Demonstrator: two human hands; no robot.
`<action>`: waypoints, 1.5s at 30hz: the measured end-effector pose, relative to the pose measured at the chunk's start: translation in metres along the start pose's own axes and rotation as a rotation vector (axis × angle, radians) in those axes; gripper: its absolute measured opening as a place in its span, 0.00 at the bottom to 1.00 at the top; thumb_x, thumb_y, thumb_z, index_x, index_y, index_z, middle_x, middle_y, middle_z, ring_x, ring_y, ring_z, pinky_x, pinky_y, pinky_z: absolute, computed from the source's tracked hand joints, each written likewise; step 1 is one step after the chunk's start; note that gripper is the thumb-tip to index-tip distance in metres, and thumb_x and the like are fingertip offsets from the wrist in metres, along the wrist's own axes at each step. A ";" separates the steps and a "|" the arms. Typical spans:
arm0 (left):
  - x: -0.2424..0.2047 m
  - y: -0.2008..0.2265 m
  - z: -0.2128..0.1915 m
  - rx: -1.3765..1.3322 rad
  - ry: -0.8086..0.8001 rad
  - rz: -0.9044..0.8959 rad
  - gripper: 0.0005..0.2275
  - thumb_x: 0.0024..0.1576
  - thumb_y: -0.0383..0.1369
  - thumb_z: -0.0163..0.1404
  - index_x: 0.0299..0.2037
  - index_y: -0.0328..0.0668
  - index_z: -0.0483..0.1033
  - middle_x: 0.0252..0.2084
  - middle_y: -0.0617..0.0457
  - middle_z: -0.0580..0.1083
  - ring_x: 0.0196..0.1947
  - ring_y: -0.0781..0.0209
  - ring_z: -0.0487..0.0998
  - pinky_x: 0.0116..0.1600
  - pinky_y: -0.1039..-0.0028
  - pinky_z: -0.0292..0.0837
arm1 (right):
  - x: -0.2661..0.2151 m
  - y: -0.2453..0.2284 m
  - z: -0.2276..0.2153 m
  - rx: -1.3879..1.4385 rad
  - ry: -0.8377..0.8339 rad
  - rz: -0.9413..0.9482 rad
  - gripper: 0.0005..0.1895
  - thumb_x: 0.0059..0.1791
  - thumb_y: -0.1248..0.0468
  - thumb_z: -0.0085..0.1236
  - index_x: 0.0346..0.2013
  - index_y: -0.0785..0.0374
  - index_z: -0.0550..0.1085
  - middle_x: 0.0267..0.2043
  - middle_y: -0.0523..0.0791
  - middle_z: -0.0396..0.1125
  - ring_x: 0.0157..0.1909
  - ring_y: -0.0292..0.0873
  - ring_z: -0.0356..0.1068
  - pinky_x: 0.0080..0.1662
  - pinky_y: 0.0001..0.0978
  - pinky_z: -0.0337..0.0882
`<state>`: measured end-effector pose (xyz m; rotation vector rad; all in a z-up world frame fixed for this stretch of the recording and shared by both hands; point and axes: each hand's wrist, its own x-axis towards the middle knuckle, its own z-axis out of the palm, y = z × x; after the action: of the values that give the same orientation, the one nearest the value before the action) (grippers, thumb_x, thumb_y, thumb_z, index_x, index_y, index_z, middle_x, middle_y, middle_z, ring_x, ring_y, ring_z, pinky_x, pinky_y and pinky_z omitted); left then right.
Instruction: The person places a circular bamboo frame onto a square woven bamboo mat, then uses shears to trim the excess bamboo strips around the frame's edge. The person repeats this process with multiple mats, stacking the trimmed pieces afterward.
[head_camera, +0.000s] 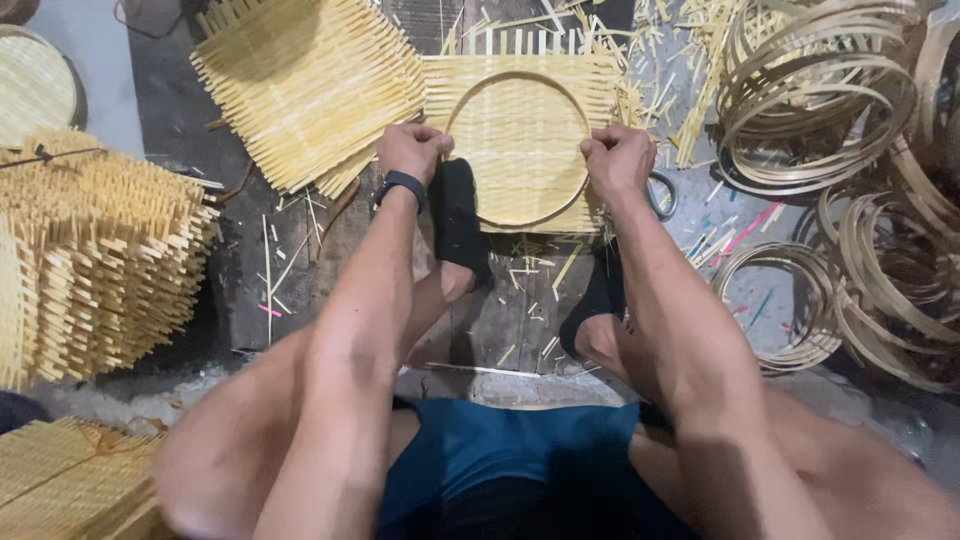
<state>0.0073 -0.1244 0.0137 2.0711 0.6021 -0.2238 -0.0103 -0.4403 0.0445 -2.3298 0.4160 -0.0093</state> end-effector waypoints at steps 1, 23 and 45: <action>0.002 0.001 -0.002 -0.005 -0.013 -0.003 0.06 0.44 0.32 0.66 0.29 0.43 0.87 0.24 0.52 0.82 0.24 0.67 0.82 0.35 0.75 0.77 | 0.000 -0.001 0.000 -0.005 0.004 -0.005 0.10 0.41 0.64 0.68 0.35 0.62 0.84 0.32 0.51 0.77 0.35 0.47 0.78 0.44 0.37 0.74; 0.019 0.058 -0.002 0.509 -0.060 0.540 0.10 0.49 0.36 0.65 0.36 0.40 0.85 0.39 0.40 0.80 0.43 0.47 0.78 0.52 0.59 0.72 | -0.025 -0.069 -0.015 -0.372 -0.472 -0.534 0.57 0.31 0.44 0.76 0.64 0.75 0.62 0.69 0.62 0.52 0.73 0.63 0.48 0.72 0.53 0.50; 0.043 0.068 0.072 0.257 0.033 0.794 0.11 0.59 0.46 0.56 0.41 0.55 0.86 0.44 0.57 0.79 0.43 0.51 0.75 0.49 0.63 0.72 | -0.070 -0.035 0.057 -0.726 -0.258 -1.097 0.33 0.53 0.55 0.51 0.70 0.68 0.63 0.74 0.61 0.49 0.78 0.71 0.39 0.71 0.76 0.36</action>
<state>0.0842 -0.2003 0.0085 2.3950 -0.2722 0.2067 -0.0590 -0.3574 0.0360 -2.8917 -1.1880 -0.0983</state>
